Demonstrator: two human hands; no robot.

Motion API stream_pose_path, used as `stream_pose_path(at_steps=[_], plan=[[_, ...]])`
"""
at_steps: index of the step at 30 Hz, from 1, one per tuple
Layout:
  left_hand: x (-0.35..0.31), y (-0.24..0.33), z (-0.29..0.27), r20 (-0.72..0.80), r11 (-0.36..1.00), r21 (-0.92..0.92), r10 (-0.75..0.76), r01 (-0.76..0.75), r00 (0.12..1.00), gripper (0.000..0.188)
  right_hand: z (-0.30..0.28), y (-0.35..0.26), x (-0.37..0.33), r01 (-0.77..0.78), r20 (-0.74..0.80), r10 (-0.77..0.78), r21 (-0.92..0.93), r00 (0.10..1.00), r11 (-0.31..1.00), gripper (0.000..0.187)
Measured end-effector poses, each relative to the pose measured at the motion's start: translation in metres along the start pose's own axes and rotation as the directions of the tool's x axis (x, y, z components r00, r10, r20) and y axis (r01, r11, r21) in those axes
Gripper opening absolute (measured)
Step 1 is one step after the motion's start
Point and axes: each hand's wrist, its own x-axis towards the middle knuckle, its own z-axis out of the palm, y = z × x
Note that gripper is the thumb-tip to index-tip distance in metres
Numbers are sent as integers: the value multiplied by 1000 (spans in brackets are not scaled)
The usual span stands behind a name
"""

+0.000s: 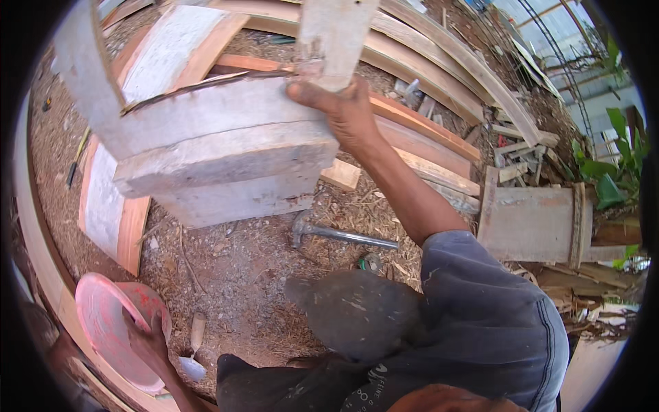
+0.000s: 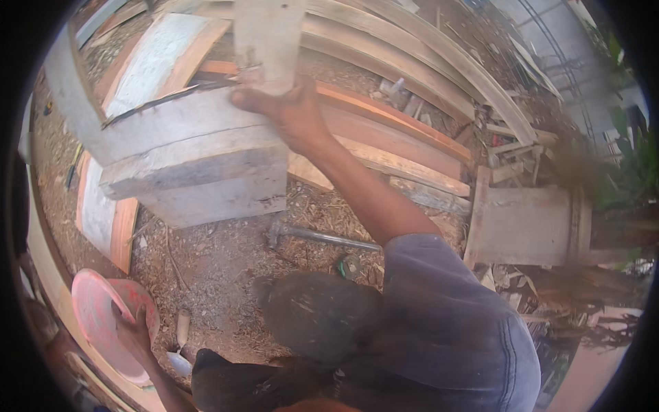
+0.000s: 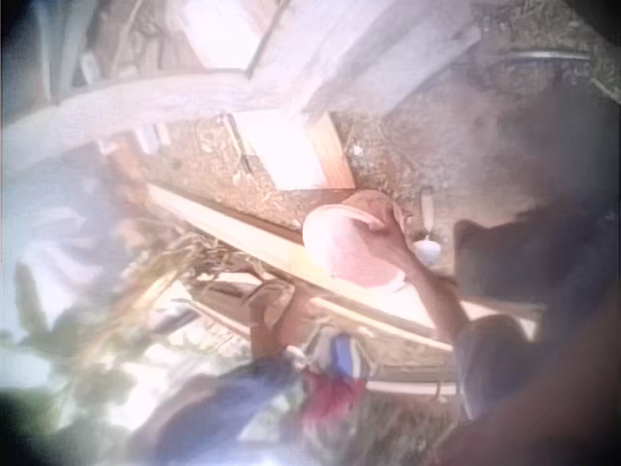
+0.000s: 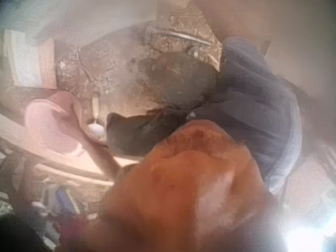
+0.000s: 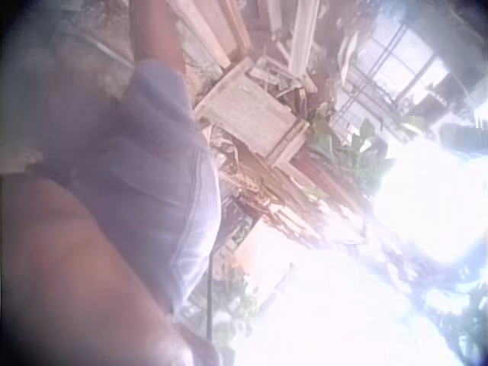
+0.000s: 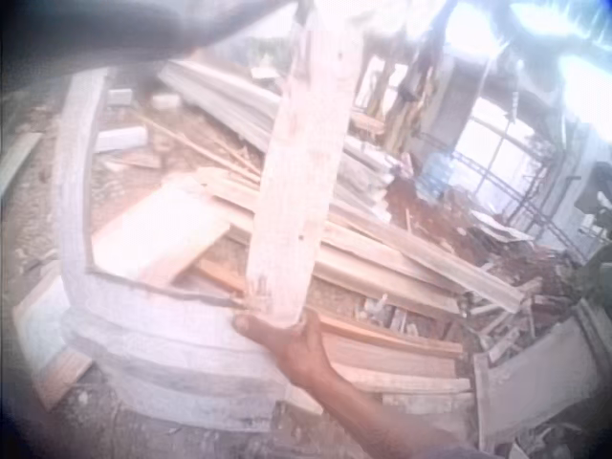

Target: The person assembles wooden planks by aligning them, hammering nails to join them, and then uses an angle grinder to cut a larger curved wooden piece. The person handles nails, a hammer, and the angle grinder to complete the assembly and cutting steps.

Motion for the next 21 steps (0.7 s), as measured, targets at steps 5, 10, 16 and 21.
stream_pose_path(at_steps=[5,10,16,21], plan=[[11,3,3,132,987,152,-65,45,989,66,-1,-5,-17,-52,69,45,100,997,994,40],[18,-12,1,88,977,208,19,-37,996,60,2,-16,-29,-85,19,83,155,996,984,40],[24,-5,5,95,952,283,90,-113,991,64,-113,-102,-67,-167,-305,139,-66,942,984,42],[23,-23,3,117,945,315,57,-91,992,64,-256,-157,-161,-322,-854,64,-125,517,938,91]])
